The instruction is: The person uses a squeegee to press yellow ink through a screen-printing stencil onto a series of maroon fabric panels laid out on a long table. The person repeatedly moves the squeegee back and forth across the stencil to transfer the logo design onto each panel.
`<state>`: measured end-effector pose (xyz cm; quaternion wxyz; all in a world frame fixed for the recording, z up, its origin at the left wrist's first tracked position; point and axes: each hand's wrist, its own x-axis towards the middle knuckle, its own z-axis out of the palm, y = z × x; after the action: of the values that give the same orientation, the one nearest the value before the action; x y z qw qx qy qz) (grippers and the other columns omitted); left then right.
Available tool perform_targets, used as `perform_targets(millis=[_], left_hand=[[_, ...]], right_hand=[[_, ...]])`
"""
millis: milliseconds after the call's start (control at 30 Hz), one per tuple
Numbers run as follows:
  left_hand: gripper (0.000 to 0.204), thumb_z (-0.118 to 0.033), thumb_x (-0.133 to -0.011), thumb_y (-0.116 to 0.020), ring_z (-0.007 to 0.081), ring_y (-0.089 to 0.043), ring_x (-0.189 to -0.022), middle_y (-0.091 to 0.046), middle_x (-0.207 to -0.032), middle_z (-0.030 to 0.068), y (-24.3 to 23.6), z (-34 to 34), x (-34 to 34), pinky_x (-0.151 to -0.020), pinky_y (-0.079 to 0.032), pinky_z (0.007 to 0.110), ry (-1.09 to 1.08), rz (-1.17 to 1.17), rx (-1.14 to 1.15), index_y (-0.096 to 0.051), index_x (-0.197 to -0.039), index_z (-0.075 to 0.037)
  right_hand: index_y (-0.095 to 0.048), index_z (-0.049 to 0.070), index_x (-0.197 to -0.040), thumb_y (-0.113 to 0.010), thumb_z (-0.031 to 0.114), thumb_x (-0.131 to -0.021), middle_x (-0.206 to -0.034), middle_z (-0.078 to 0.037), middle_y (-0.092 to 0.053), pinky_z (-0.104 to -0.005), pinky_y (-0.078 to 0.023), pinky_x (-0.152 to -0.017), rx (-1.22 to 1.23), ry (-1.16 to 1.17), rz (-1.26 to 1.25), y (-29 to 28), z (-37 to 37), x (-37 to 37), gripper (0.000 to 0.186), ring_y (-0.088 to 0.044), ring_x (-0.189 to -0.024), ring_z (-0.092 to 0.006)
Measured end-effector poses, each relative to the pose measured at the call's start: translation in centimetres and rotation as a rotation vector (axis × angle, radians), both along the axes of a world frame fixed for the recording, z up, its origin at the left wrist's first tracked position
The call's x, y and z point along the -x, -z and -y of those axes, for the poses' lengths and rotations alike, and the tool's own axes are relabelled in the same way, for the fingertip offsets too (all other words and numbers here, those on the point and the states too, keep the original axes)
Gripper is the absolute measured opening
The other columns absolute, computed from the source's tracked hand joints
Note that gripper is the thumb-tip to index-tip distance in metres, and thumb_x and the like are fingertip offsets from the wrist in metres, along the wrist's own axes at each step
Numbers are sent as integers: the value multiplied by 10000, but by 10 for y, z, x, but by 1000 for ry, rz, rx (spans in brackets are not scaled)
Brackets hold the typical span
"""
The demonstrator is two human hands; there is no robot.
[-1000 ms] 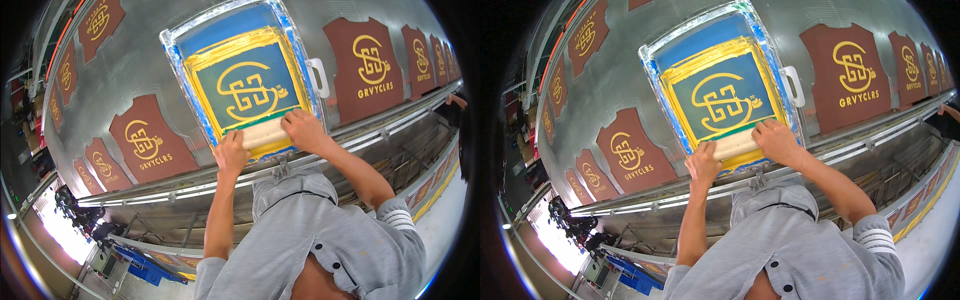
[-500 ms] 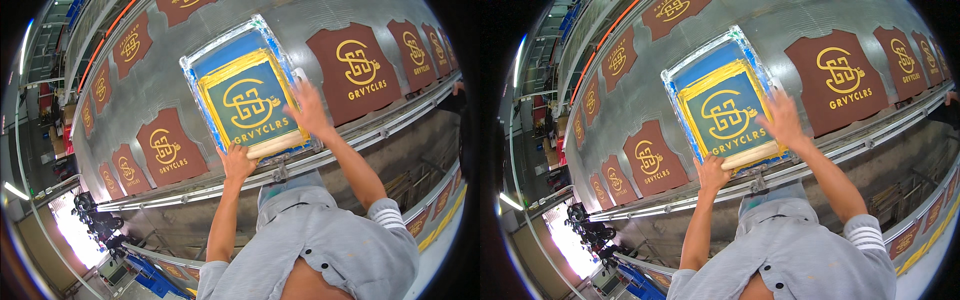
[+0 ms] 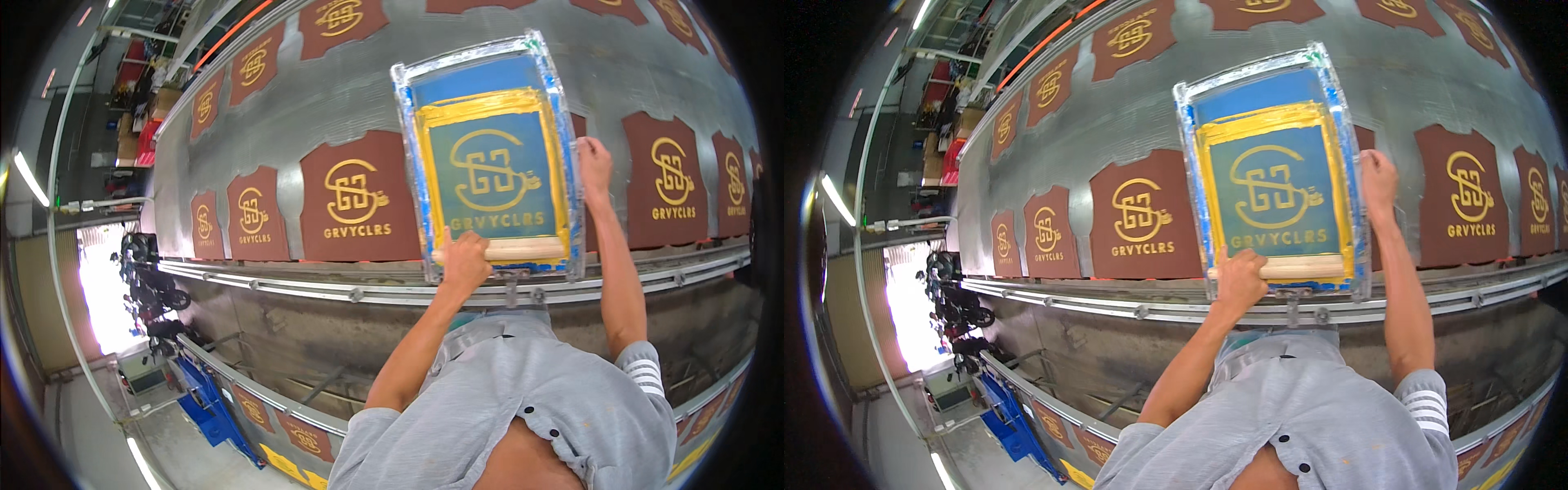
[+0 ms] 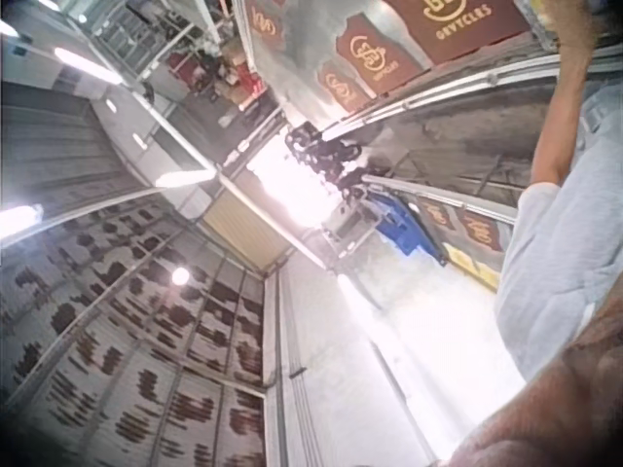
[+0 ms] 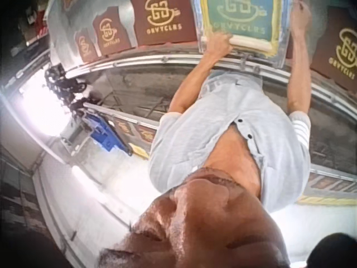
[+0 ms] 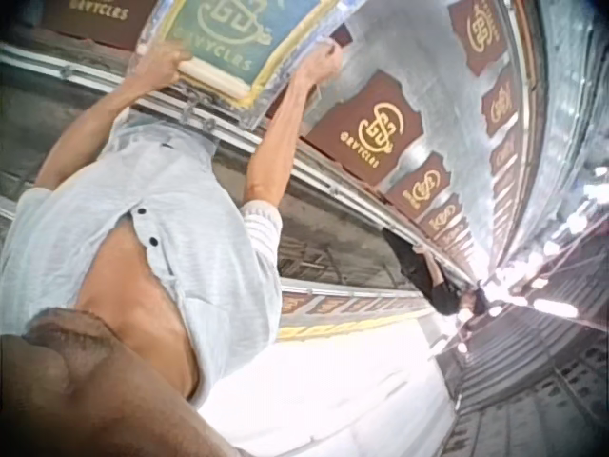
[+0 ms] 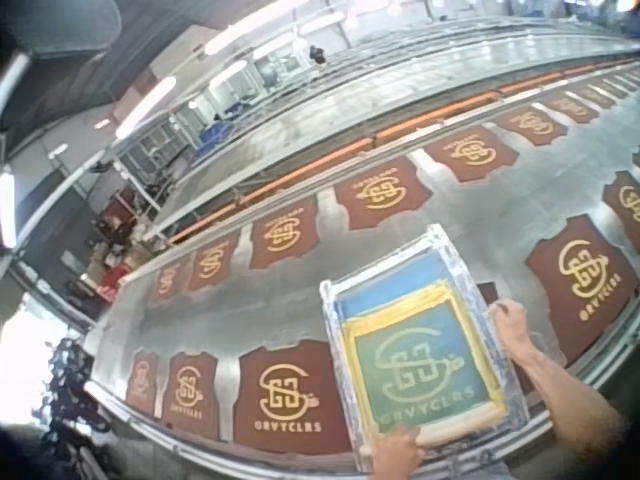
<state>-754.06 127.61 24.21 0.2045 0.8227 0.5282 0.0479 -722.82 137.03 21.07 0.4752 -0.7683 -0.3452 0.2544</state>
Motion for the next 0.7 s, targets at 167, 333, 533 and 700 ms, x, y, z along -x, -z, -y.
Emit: perform_targets(millis=[167, 333, 533, 700], left_hand=[[260, -112, -655, -666, 282, -594, -1201, -726, -986, 79, 4, -32, 165, -1131, -185, 711, 2, -131, -26, -756, -898, -99], [252, -109, -658, -671, 291, -590, -1209, -729, -974, 95, 3, -61, 296, -1134, -159, 717, 55, -178, -18, -761, -893, -91], [328, -40, -665, -664, 278, -623, -1157, -728, -1019, 83, 6, -64, 329, -1112, -286, 642, 107, -162, 50, -752, -975, -102], [350, -36, -710, -657, 278, -623, -1154, -702, -1099, 107, 25, -41, 337, -1063, -401, 520, 95, 24, -16, -693, -1058, -49]], right_hand=[[-702, -38, -1021, -606, 203, -938, -878, -121, -724, -337, -507, -750, -113, -46, -69, 35, -38, 170, 272, -657, -801, -174], [-706, -30, -1006, -630, 189, -929, -744, -51, -657, -302, -460, -643, -24, -15, -258, 49, -48, 301, 244, -574, -687, -112], [-713, -6, -1000, -629, 196, -934, -672, 15, -560, -270, -373, -552, -18, -11, -287, 59, -50, 326, 229, -472, -612, -66], [-703, -18, -1022, -630, 192, -930, -702, -6, -597, -289, -404, -584, 24, 5, -220, 63, -55, 328, 241, -492, -639, -82]])
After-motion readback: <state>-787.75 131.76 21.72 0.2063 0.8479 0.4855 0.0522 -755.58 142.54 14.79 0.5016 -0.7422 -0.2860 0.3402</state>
